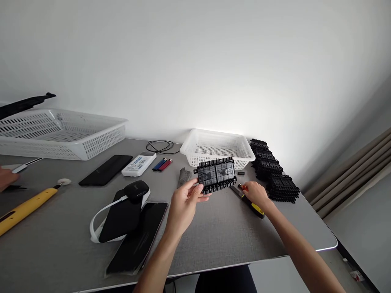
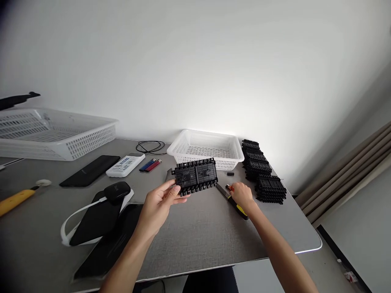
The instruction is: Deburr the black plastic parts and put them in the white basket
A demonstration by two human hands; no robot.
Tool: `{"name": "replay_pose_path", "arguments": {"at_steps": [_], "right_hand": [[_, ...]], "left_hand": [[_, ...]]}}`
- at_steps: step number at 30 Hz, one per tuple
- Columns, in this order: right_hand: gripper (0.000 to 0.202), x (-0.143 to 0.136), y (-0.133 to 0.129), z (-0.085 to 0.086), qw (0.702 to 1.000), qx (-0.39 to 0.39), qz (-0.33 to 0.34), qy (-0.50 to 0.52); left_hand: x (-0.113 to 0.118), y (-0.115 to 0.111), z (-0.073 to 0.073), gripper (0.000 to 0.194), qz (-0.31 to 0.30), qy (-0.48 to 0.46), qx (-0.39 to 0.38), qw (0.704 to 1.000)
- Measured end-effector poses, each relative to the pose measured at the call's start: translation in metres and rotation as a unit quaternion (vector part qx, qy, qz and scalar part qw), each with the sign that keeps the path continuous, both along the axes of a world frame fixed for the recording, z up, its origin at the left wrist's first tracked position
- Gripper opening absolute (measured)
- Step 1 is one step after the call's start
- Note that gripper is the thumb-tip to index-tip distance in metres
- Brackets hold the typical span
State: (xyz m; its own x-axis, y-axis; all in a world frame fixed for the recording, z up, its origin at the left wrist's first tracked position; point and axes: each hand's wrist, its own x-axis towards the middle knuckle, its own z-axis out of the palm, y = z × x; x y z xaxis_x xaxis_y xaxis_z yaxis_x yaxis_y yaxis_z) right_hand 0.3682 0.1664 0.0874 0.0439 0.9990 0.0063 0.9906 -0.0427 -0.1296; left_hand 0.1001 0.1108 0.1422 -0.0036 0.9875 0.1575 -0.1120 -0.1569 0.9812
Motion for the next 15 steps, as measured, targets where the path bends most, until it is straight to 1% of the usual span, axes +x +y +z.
{"name": "replay_pose_path", "arguments": {"at_steps": [3,6,9,11,12,13,14,15], "right_hand": [[0.011,0.001,0.005,-0.001,1.000,-0.008,0.003,0.013],[0.012,0.001,0.008,0.002,0.998,0.012,0.011,0.055],[0.017,-0.001,0.007,0.012,0.992,0.046,0.029,0.117],[0.020,-0.004,0.004,0.023,0.976,0.067,0.052,0.200],[0.020,-0.006,0.002,0.031,0.959,0.075,0.068,0.265],[0.017,-0.009,-0.002,0.041,0.917,0.085,0.086,0.380],[0.016,-0.013,-0.006,0.052,0.860,0.086,0.102,0.493],[0.019,-0.018,-0.011,0.064,0.805,0.076,0.112,0.578]], "left_hand": [[0.000,0.002,-0.003,0.057,-0.004,-0.015,0.000,1.000],[0.000,0.005,-0.005,0.057,-0.005,-0.026,-0.007,1.000],[0.000,0.006,-0.005,0.056,-0.007,-0.039,-0.010,0.999],[-0.001,0.007,-0.004,0.056,-0.003,-0.042,-0.015,0.999],[-0.001,0.008,-0.003,0.057,0.000,-0.042,-0.020,0.999],[-0.002,0.008,-0.003,0.058,0.003,-0.041,-0.025,0.999],[-0.002,0.009,-0.003,0.059,0.002,-0.040,-0.028,0.999],[-0.002,0.009,-0.003,0.060,0.001,-0.039,-0.028,0.999]]}}
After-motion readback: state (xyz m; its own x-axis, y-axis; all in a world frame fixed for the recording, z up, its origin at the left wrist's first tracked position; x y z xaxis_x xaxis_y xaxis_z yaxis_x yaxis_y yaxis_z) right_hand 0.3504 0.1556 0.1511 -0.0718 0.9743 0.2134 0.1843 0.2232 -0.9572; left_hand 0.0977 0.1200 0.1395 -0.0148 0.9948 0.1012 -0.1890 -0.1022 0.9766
